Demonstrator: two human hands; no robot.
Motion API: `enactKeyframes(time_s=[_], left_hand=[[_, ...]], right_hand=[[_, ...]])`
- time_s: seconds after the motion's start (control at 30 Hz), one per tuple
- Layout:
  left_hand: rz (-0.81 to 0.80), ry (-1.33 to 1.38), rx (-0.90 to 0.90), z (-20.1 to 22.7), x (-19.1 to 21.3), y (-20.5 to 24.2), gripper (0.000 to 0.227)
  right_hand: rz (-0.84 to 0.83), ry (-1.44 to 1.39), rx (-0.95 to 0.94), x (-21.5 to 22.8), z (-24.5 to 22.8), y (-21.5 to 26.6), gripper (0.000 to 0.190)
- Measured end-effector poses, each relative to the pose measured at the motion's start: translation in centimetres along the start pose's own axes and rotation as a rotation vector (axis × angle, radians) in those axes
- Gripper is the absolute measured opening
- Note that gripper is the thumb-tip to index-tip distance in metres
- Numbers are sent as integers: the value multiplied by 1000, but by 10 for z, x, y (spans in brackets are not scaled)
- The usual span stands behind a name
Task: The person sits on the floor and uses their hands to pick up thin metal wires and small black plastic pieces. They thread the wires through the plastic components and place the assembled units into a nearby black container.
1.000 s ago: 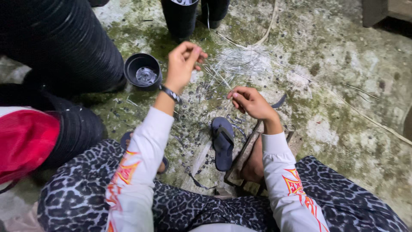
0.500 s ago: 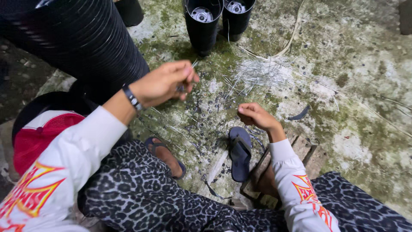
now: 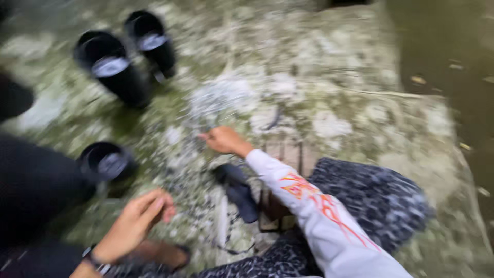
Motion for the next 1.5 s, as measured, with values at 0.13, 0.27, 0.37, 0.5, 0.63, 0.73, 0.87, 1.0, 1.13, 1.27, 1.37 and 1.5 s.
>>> enactKeyframes(time_s=[0.13, 0.27, 0.37, 0.5, 0.63, 0.73, 0.87, 1.0, 1.13, 1.27, 1.37, 1.5], left_hand=[[54, -21, 58, -11, 16, -13, 25], [72, -114, -116, 18, 5, -22, 30], [126, -151, -253, 49, -3, -10, 36], [97, 50, -504, 109, -16, -12, 29], [-54, 290, -583, 118, -38, -7, 32], [-443, 606, -621, 107, -76, -8, 37], [-560, 571, -629, 58, -111, -13, 30], [-506, 518, -466, 3, -133, -34, 33], [-465, 411, -282, 1, -114, -54, 35], [-426, 267, -103, 1, -104, -54, 38], [-428, 132, 5, 5, -106, -70, 40], [-375, -38, 88, 14, -92, -82, 43]], right_hand=[[92, 57, 81, 50, -23, -8, 63], [120, 187, 60, 111, -47, -2, 69], [185, 289, 54, 155, -61, 12, 69], [272, 461, 166, 236, -88, 47, 67], [174, 480, 250, 289, -94, 94, 62], [236, 682, 277, 300, -81, 157, 67], [601, 942, 623, 280, -98, 275, 57], [974, 888, 644, 255, -118, 383, 52], [520, 281, 436, 197, -124, 397, 45], [-235, -903, 396, 89, -102, 406, 26], [-484, -1210, 193, 31, -85, 422, 12], [-352, -1868, 220, 1, -71, 437, 18]])
Point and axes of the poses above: each hand's wrist, its own y-axis away from the middle knuckle, its own x-axis out of the back of the hand, z = x × y, the point moved 10 cm from there along -y, towards the middle knuckle, and after that the axes turned 15 degrees about -z, right-handed, at the moved point
